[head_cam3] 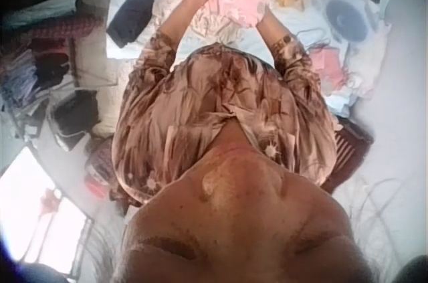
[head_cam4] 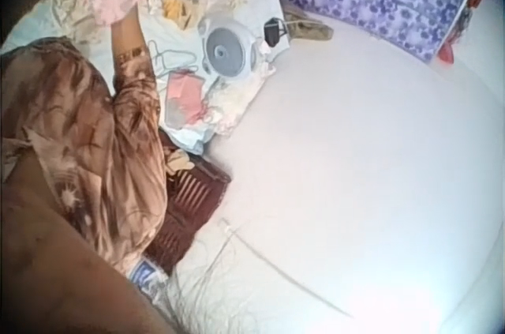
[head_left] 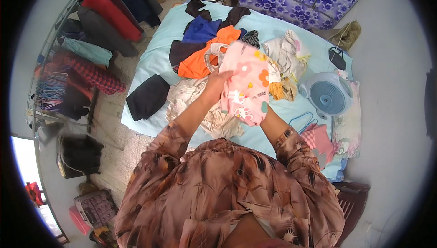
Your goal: Fold various items of clothing on a bed, including pants and shirts.
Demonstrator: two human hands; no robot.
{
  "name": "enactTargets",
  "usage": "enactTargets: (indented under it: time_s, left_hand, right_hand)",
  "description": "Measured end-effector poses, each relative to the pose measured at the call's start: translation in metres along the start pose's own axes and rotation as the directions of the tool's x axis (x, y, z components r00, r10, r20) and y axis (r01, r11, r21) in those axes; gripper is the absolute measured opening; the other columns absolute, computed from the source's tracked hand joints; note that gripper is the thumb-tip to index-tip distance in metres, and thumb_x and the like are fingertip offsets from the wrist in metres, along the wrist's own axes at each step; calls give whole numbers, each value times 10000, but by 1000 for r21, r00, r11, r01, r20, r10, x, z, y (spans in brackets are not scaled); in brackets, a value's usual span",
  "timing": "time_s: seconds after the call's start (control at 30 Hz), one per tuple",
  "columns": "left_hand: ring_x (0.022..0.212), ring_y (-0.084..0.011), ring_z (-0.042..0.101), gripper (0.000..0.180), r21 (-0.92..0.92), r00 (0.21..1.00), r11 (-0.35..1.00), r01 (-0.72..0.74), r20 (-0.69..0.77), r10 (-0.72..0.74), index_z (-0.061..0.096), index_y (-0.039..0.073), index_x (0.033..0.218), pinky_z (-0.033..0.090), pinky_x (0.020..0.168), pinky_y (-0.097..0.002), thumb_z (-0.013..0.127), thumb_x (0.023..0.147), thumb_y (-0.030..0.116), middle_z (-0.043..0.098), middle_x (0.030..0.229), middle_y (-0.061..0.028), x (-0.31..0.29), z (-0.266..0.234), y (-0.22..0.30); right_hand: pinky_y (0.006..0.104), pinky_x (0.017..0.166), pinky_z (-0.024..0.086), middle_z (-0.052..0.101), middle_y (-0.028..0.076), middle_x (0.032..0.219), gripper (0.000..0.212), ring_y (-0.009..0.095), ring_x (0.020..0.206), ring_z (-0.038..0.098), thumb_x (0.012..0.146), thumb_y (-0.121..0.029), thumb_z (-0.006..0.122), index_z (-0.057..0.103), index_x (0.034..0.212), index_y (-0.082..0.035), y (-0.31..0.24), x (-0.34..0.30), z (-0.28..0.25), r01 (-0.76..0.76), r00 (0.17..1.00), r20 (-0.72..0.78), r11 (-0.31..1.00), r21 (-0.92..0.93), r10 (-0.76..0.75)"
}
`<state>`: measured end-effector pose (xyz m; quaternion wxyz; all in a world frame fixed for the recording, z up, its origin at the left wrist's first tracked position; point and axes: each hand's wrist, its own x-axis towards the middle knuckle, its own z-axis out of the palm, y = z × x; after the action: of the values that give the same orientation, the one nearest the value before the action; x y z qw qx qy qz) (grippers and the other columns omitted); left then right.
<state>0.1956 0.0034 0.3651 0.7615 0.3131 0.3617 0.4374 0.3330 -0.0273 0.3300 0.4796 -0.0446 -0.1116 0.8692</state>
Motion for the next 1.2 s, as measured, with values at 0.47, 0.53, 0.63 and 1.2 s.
enactTargets:
  time_s: [0.47, 0.53, 0.63, 1.2]
  left_hand:
    - [945, -190, 565, 391, -326, 916, 861, 389, 234, -325, 482, 6, 1125, 451, 839, -325, 509, 838, 270, 566, 1068, -110, -50, -99, -6]
    - [926, -196, 574, 387, -349, 915, 848, 399, 208, -345, 488, -4, 1119, 452, 838, -324, 511, 837, 260, 574, 1054, -112, -64, -116, -1]
    - [913, -206, 580, 367, -335, 924, 861, 382, 164, -346, 496, -20, 1112, 455, 833, -322, 507, 839, 225, 579, 1038, -120, -77, -141, -5]
    - [896, -275, 546, 211, -612, 804, 742, -275, -569, -172, 520, 70, 1001, 439, 796, -479, 494, 807, 149, 546, 969, -86, -36, -457, -68]
  right_hand:
    - [357, 856, 411, 477, 91, 1156, 409, 218, 1033, 474, 854, -316, 422, 428, 1162, -47, 21, 59, -27, -400, 904, -239, 897, -185, 354]
    - [358, 843, 426, 494, 92, 1137, 399, 218, 1015, 492, 852, -309, 427, 444, 1147, -41, 25, 76, -40, -457, 868, -323, 862, -218, 378]
    - [359, 822, 448, 521, 92, 1108, 385, 218, 988, 518, 849, -299, 435, 467, 1125, -32, 35, 91, -80, -537, 773, -549, 788, -301, 318]
    - [362, 692, 494, 575, 148, 994, 312, 276, 857, 592, 811, -161, 489, 460, 1091, -27, 42, 74, -83, -803, 505, -826, 488, -342, 252]
